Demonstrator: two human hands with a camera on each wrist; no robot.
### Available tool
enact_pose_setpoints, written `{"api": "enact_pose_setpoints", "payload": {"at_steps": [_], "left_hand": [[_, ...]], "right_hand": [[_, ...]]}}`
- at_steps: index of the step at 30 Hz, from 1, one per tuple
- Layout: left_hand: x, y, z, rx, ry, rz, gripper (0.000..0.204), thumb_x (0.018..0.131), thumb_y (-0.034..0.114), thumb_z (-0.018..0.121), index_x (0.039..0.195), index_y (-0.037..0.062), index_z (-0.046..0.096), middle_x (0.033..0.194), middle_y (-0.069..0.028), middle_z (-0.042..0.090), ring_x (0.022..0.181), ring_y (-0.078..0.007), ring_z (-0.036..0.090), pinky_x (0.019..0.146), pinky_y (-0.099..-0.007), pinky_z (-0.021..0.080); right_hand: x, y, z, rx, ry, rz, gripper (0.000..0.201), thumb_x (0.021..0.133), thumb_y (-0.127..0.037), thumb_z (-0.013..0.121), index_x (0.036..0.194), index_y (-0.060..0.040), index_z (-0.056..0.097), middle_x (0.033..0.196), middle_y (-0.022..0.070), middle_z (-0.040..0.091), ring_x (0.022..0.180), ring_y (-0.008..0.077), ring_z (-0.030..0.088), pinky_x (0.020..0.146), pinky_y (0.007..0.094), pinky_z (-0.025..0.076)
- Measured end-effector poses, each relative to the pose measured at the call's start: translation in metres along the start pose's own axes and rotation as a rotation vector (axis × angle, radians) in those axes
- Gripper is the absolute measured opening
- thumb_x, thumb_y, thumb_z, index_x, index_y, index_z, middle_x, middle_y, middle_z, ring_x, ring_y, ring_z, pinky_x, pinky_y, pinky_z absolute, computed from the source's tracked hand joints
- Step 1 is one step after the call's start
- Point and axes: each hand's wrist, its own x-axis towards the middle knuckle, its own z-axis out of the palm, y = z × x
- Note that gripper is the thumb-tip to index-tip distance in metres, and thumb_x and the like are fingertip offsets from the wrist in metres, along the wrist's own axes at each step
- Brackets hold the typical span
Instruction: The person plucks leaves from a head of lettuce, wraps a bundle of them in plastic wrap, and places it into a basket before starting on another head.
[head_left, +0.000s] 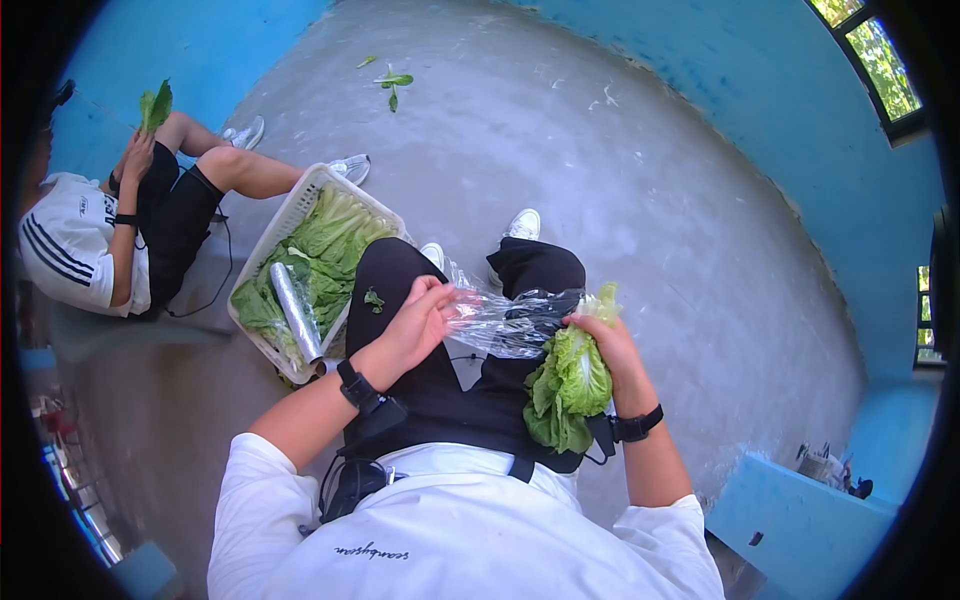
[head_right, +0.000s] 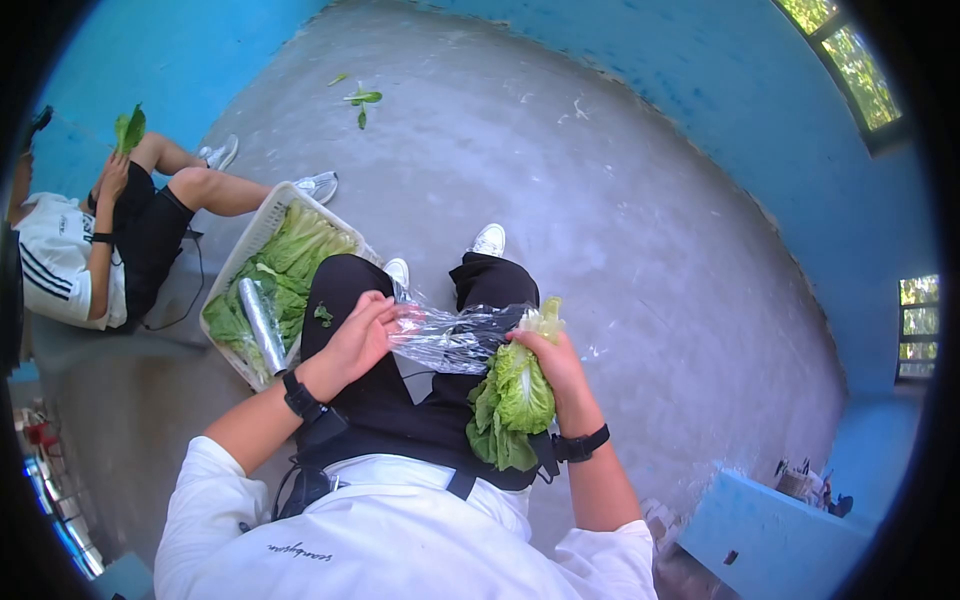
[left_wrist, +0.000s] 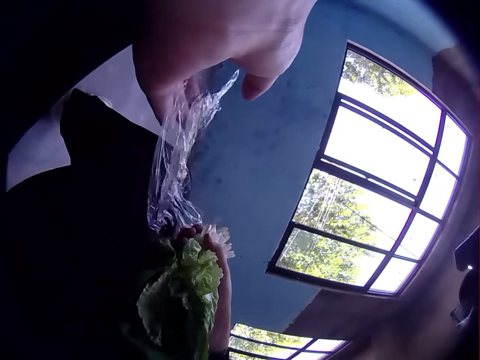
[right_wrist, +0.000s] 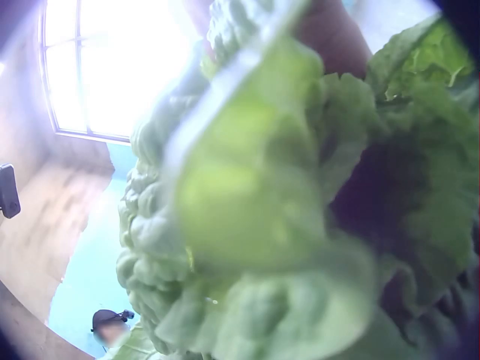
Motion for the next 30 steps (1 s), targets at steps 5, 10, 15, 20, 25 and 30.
{"api": "enact_pose_setpoints", "payload": {"at_steps": [5,10,15,20,25,30], "left_hand": [[0.022,0.012,0.038,0.687,0.226,0.259,0.05,0.092,0.016,0.07,0.131,0.0079,0.04,0.129,-0.0153,0.053,0.122,-0.0295,0.056,0.1,-0.0441,0.05],[0.054,-0.02,0.063,1.433,-0.079,0.68,0.058,0.083,0.018,0.077,0.134,0.0064,0.052,0.129,-0.0142,0.054,0.121,-0.03,0.055,0.102,-0.0414,0.046],[0.059,-0.039,0.08,1.574,-0.184,0.512,0.032,0.081,0.021,0.077,0.107,0.004,0.066,0.113,-0.0121,0.06,0.116,-0.0322,0.056,0.101,-0.0435,0.046],[0.067,-0.032,0.065,1.228,-0.299,0.27,0.02,0.087,0.012,0.07,0.079,0.0026,0.055,0.105,-0.0106,0.065,0.102,-0.0227,0.065,0.089,-0.0375,0.055],[0.046,-0.008,0.081,0.784,-0.305,-0.134,0.019,0.095,0.009,0.059,0.082,0.0066,0.046,0.114,-0.0134,0.067,0.1,-0.0178,0.07,0.076,-0.0348,0.061],[0.031,-0.007,0.095,0.649,-0.141,-0.229,0.017,0.099,0.013,0.056,0.085,0.0077,0.046,0.113,-0.0134,0.068,0.099,-0.0181,0.071,0.072,-0.0357,0.062]], "right_hand": [[0.0,-0.002,0.001,-0.015,-0.017,0.005,0.019,0.093,-0.017,0.067,0.102,0.0001,0.069,0.089,0.0085,0.07,0.076,0.0182,0.068,0.069,0.0324,0.056],[0.001,0.002,-0.003,-0.031,-0.065,-0.046,0.019,0.092,-0.014,0.068,0.105,0.0001,0.066,0.09,0.0083,0.071,0.078,0.0176,0.069,0.07,0.0322,0.056],[-0.003,0.0,0.003,-0.002,-0.082,-0.097,0.015,0.092,-0.01,0.068,0.102,0.0013,0.066,0.09,0.0071,0.071,0.079,0.0163,0.069,0.07,0.0308,0.055],[-0.014,-0.004,0.008,0.035,-0.115,-0.108,0.025,0.091,-0.008,0.07,0.113,0.0003,0.061,0.091,0.0064,0.069,0.082,0.0167,0.069,0.072,0.031,0.056],[-0.034,-0.022,0.013,-0.119,-0.158,-0.207,0.026,0.088,-0.004,0.072,0.111,-0.0012,0.061,0.091,0.0043,0.067,0.083,0.0152,0.067,0.074,0.0309,0.055],[-0.06,-0.048,0.024,-0.466,-0.123,-0.378,0.023,0.084,-0.004,0.075,0.103,-0.0019,0.063,0.088,0.0028,0.067,0.08,0.0127,0.064,0.073,0.0304,0.052]]}}
